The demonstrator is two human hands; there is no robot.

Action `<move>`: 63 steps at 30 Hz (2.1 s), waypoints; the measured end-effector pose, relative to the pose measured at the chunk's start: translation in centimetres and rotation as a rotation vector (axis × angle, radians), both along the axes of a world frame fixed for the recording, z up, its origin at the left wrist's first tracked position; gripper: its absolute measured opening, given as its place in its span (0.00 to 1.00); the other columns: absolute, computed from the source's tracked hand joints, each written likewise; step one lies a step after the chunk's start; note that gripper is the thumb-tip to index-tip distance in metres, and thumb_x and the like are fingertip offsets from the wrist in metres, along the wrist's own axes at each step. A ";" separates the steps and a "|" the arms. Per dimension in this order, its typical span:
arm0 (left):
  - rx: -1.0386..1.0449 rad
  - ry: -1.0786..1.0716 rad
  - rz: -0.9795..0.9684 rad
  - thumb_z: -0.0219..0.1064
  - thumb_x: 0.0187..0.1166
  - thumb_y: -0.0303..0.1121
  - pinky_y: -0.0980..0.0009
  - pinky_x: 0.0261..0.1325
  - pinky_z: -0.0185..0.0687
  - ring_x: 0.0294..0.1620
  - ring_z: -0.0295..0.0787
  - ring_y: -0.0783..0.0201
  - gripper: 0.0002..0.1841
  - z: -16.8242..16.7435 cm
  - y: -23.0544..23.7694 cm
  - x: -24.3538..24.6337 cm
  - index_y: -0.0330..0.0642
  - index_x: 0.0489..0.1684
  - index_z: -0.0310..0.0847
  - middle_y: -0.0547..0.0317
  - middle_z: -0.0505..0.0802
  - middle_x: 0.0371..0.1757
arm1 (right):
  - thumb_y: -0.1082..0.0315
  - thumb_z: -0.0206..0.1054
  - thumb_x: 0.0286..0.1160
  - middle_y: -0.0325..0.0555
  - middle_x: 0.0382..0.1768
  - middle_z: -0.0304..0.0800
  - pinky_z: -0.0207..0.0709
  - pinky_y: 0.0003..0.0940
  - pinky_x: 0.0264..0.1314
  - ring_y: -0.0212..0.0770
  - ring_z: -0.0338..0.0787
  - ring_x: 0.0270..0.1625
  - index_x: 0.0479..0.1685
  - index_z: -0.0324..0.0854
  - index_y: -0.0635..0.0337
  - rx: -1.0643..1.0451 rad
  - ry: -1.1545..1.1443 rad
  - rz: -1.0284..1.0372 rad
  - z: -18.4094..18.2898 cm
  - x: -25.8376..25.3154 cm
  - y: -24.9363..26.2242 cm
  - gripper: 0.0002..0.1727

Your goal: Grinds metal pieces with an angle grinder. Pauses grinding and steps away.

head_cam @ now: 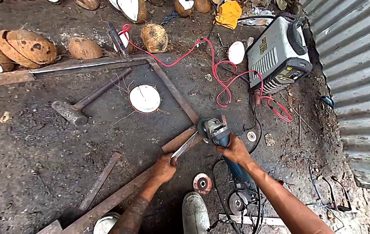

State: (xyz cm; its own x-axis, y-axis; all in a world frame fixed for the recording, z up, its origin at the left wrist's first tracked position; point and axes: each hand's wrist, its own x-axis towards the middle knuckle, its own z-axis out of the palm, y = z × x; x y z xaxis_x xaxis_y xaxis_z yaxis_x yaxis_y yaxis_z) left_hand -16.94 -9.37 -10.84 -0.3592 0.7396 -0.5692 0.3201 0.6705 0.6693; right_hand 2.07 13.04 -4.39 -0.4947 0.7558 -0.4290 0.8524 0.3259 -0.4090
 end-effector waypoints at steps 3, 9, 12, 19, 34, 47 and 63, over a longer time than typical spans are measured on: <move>0.021 0.012 -0.003 0.52 0.92 0.37 0.50 0.62 0.79 0.52 0.88 0.51 0.16 -0.4 0.2 0.0 0.35 0.56 0.84 0.45 0.90 0.46 | 0.44 0.79 0.56 0.54 0.52 0.91 0.82 0.59 0.62 0.54 0.92 0.58 0.71 0.74 0.63 0.016 -0.087 0.022 -0.1 -1.0 0.2 0.43; 0.002 0.039 -0.022 0.53 0.92 0.38 0.50 0.62 0.79 0.52 0.88 0.49 0.16 -0.3 0.3 0.1 0.35 0.55 0.84 0.44 0.90 0.46 | 0.44 0.78 0.57 0.57 0.55 0.91 0.81 0.59 0.65 0.56 0.91 0.60 0.80 0.68 0.63 0.019 -0.180 0.107 0.7 -1.8 -2.2 0.49; -0.016 0.069 -0.030 0.53 0.92 0.38 0.49 0.62 0.80 0.53 0.88 0.49 0.17 -0.3 0.2 0.4 0.36 0.55 0.84 0.43 0.90 0.47 | 0.44 0.78 0.58 0.57 0.55 0.91 0.81 0.59 0.65 0.55 0.92 0.60 0.78 0.69 0.63 0.015 -0.186 0.105 0.9 -2.5 -1.9 0.48; -0.024 0.119 -0.034 0.54 0.91 0.39 0.45 0.61 0.80 0.54 0.89 0.45 0.16 0.0 0.5 1.0 0.36 0.53 0.84 0.42 0.91 0.47 | 0.43 0.78 0.57 0.58 0.56 0.91 0.81 0.59 0.65 0.57 0.91 0.61 0.81 0.66 0.63 0.047 -0.232 0.105 1.3 -3.0 -2.3 0.50; -0.027 0.172 -0.038 0.53 0.91 0.39 0.46 0.61 0.81 0.54 0.90 0.44 0.17 -0.3 0.1 1.8 0.36 0.52 0.83 0.41 0.91 0.46 | 0.45 0.78 0.59 0.58 0.58 0.90 0.80 0.60 0.66 0.57 0.90 0.63 0.78 0.69 0.64 0.021 -0.236 0.088 1.4 -3.7 -2.4 0.48; -0.016 0.221 -0.049 0.52 0.91 0.38 0.45 0.62 0.82 0.56 0.91 0.42 0.17 -0.3 0.0 2.4 0.34 0.54 0.83 0.39 0.92 0.48 | 0.45 0.79 0.57 0.57 0.56 0.90 0.81 0.60 0.63 0.57 0.91 0.61 0.75 0.71 0.63 0.038 -0.249 0.062 1.6 -3.9 -1.0 0.45; -0.103 0.296 -0.073 0.49 0.92 0.41 0.44 0.61 0.83 0.58 0.92 0.40 0.19 0.1 0.1 3.6 0.38 0.62 0.81 0.38 0.93 0.51 | 0.45 0.78 0.57 0.58 0.58 0.90 0.82 0.61 0.63 0.59 0.90 0.62 0.79 0.68 0.61 0.032 -0.331 0.169 3.3 -4.2 -2.7 0.48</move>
State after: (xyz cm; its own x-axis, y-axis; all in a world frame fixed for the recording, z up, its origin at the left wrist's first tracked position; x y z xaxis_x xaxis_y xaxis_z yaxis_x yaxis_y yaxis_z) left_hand -13.32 -9.24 -10.69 -0.4684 0.7136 -0.5209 0.5407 0.6978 0.4698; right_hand -2.15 10.32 -1.06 -0.4523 0.6908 -0.5641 0.8698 0.4816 -0.1075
